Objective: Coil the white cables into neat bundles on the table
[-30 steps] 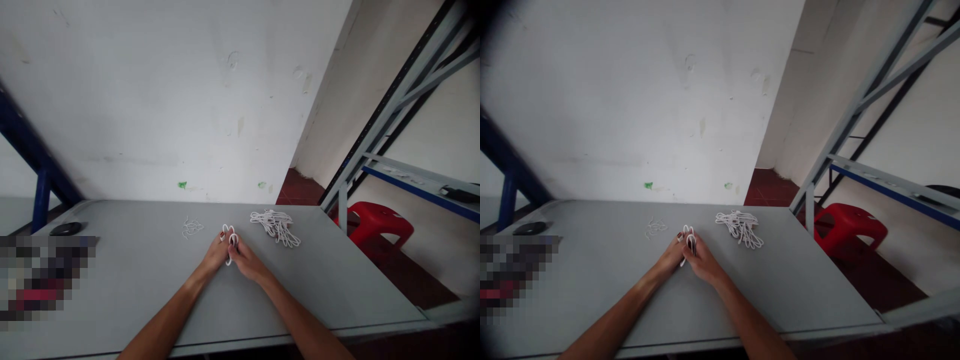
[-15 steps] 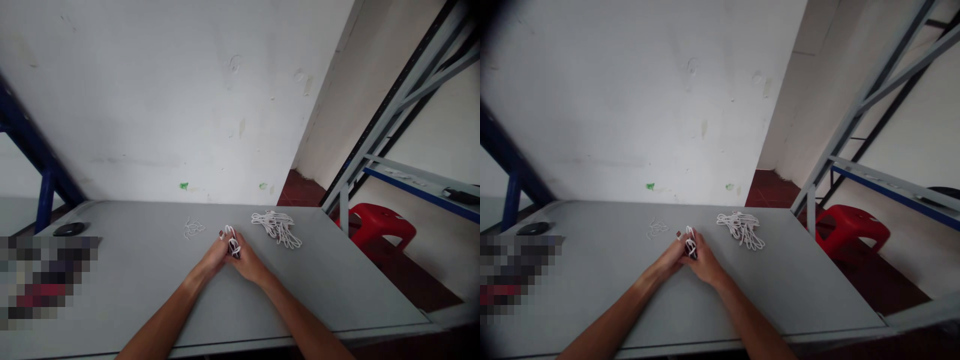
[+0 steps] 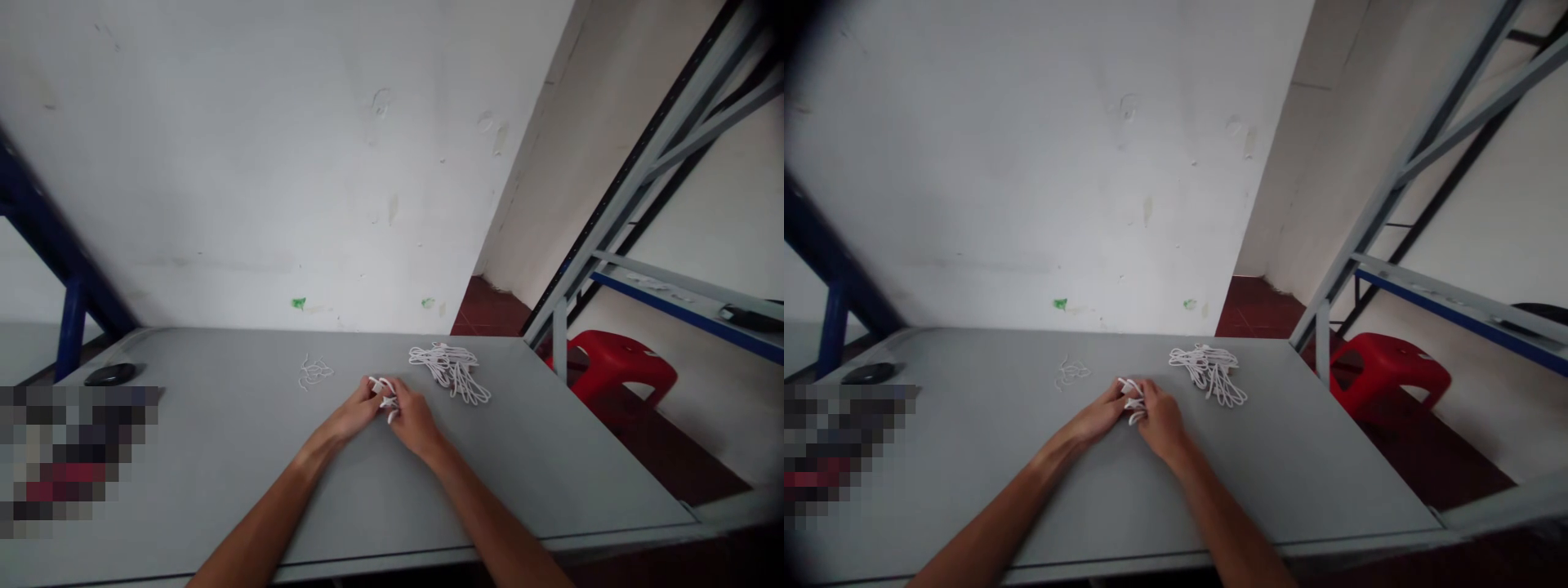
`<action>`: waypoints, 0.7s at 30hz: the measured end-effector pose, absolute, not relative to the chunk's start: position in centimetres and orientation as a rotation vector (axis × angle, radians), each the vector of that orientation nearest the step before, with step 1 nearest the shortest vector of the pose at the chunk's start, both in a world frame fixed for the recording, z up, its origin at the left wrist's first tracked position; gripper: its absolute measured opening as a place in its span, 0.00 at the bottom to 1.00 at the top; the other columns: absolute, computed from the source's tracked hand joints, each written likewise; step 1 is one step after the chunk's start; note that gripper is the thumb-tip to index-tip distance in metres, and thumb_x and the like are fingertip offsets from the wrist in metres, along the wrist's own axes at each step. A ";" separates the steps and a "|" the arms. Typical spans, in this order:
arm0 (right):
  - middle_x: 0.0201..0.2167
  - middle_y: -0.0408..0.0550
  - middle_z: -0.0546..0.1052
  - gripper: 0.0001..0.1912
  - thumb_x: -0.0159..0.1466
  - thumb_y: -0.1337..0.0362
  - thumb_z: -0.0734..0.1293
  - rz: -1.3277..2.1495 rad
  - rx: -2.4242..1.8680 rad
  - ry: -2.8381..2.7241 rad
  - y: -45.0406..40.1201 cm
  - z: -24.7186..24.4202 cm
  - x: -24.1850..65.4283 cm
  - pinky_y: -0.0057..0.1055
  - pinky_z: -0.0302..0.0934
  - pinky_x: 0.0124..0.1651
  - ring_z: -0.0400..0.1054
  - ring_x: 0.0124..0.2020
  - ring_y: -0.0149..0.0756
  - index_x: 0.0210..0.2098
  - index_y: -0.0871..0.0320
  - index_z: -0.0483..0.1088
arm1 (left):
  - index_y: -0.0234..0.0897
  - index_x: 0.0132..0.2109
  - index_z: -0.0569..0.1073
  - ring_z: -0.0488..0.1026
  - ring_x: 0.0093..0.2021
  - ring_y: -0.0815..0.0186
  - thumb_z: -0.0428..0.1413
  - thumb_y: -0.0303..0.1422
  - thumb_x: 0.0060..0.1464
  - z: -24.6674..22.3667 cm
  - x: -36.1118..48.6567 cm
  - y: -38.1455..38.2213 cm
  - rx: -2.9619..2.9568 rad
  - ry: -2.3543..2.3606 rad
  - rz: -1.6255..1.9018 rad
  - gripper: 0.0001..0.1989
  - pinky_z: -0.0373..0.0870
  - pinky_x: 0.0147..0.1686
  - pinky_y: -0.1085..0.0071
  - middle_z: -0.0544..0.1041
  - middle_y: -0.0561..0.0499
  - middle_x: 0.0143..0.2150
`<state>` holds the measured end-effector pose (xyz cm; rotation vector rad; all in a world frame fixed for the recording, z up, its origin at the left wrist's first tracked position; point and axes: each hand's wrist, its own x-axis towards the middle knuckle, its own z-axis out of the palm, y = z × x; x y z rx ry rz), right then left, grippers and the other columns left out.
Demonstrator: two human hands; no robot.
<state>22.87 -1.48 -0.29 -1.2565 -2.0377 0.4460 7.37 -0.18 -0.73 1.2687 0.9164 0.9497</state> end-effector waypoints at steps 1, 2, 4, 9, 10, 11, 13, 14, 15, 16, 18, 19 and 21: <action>0.42 0.49 0.78 0.22 0.54 0.78 0.61 0.392 -1.351 -2.066 -1.4 -0.2 23.1 0.30 0.61 0.41 0.72 0.40 0.40 0.47 0.57 0.66 | 0.35 0.46 0.71 0.70 0.42 0.64 0.58 0.47 0.56 -0.6 7.1 -0.1 1.304 0.888 0.921 0.20 0.64 0.45 0.66 0.74 0.49 0.41; 0.41 0.50 0.78 0.21 0.54 0.77 0.62 0.348 -1.442 -2.098 -1.3 0.0 23.4 0.29 0.60 0.39 0.72 0.39 0.40 0.47 0.58 0.66 | 0.35 0.47 0.71 0.70 0.41 0.64 0.57 0.45 0.57 -0.5 6.9 -0.1 1.327 0.847 0.896 0.18 0.65 0.43 0.66 0.74 0.48 0.42; 0.39 0.51 0.79 0.19 0.56 0.75 0.63 0.271 -1.594 -2.162 -1.2 0.3 23.8 0.29 0.57 0.36 0.73 0.36 0.40 0.48 0.60 0.66 | 0.36 0.51 0.70 0.70 0.42 0.63 0.58 0.41 0.58 0.0 6.3 -0.2 1.349 0.738 0.863 0.18 0.65 0.42 0.66 0.74 0.45 0.46; 0.37 0.53 0.80 0.13 0.63 0.69 0.63 0.257 -1.718 -2.296 -1.4 0.9 24.0 0.29 0.53 0.34 0.74 0.36 0.42 0.48 0.60 0.67 | 0.45 0.63 0.58 0.71 0.49 0.62 0.65 0.35 0.49 0.9 5.3 -0.4 1.390 0.640 0.837 0.37 0.68 0.47 0.64 0.67 0.43 0.59; 0.37 0.53 0.80 0.13 0.63 0.69 0.63 0.266 -1.712 -2.323 -1.5 0.8 23.8 0.29 0.53 0.34 0.74 0.37 0.42 0.48 0.60 0.67 | 0.45 0.64 0.57 0.72 0.47 0.63 0.67 0.35 0.47 0.8 5.3 -0.3 1.415 0.682 0.857 0.40 0.68 0.46 0.64 0.67 0.43 0.58; 0.37 0.54 0.80 0.14 0.63 0.69 0.64 0.267 -1.701 -2.347 -1.6 0.7 23.7 0.30 0.53 0.34 0.74 0.37 0.43 0.49 0.61 0.67 | 0.44 0.64 0.57 0.73 0.44 0.64 0.67 0.35 0.47 0.7 5.4 -0.3 1.448 0.734 0.876 0.40 0.69 0.44 0.66 0.69 0.43 0.56; 0.38 0.56 0.80 0.17 0.62 0.69 0.64 0.268 -1.666 -2.376 -1.8 0.5 23.4 0.30 0.54 0.35 0.74 0.37 0.44 0.52 0.62 0.66 | 0.40 0.60 0.63 0.73 0.36 0.67 0.65 0.40 0.49 0.4 5.8 -0.1 1.534 0.820 0.873 0.33 0.69 0.37 0.69 0.74 0.46 0.47; 0.38 0.57 0.80 0.18 0.62 0.69 0.64 0.285 -1.641 -2.367 -1.8 0.4 23.2 0.31 0.54 0.35 0.74 0.37 0.45 0.52 0.63 0.65 | 0.37 0.56 0.67 0.72 0.33 0.68 0.62 0.42 0.52 0.3 6.0 0.0 1.574 0.850 0.859 0.27 0.68 0.34 0.71 0.76 0.48 0.41; 0.38 0.57 0.80 0.18 0.62 0.69 0.64 0.326 -1.611 -2.337 -1.8 0.3 23.1 0.31 0.55 0.35 0.74 0.37 0.45 0.52 0.64 0.65 | 0.36 0.52 0.71 0.71 0.30 0.69 0.60 0.44 0.54 0.1 6.1 0.1 1.602 0.875 0.851 0.22 0.66 0.31 0.72 0.76 0.50 0.36; 0.38 0.56 0.80 0.18 0.62 0.68 0.65 0.395 -1.567 -2.288 -1.9 0.2 23.1 0.31 0.56 0.35 0.74 0.36 0.44 0.52 0.63 0.65 | 0.35 0.47 0.73 0.70 0.28 0.69 0.58 0.45 0.56 0.0 6.2 0.3 1.612 0.898 0.856 0.19 0.64 0.29 0.73 0.76 0.52 0.31; 0.37 0.52 0.80 0.17 0.60 0.64 0.67 0.578 -1.430 -2.138 -1.8 0.2 23.1 0.30 0.57 0.35 0.73 0.36 0.42 0.49 0.60 0.66 | 0.34 0.39 0.74 0.69 0.25 0.69 0.56 0.46 0.57 -0.3 6.2 0.6 1.565 0.926 0.908 0.18 0.63 0.27 0.73 0.74 0.53 0.26; 0.36 0.50 0.79 0.17 0.59 0.62 0.69 0.671 -1.349 -2.049 -1.8 0.3 23.2 0.29 0.58 0.35 0.72 0.35 0.41 0.47 0.59 0.67 | 0.34 0.37 0.74 0.68 0.25 0.69 0.56 0.46 0.57 -0.4 6.2 0.8 1.516 0.931 0.940 0.18 0.63 0.27 0.74 0.74 0.53 0.25; 0.34 0.46 0.79 0.17 0.57 0.58 0.71 0.837 -1.224 -1.875 -1.5 0.4 23.4 0.29 0.59 0.34 0.71 0.33 0.37 0.44 0.58 0.70 | 0.33 0.34 0.74 0.69 0.26 0.69 0.57 0.46 0.56 -0.6 6.0 1.1 1.408 0.923 0.990 0.17 0.64 0.29 0.73 0.75 0.52 0.26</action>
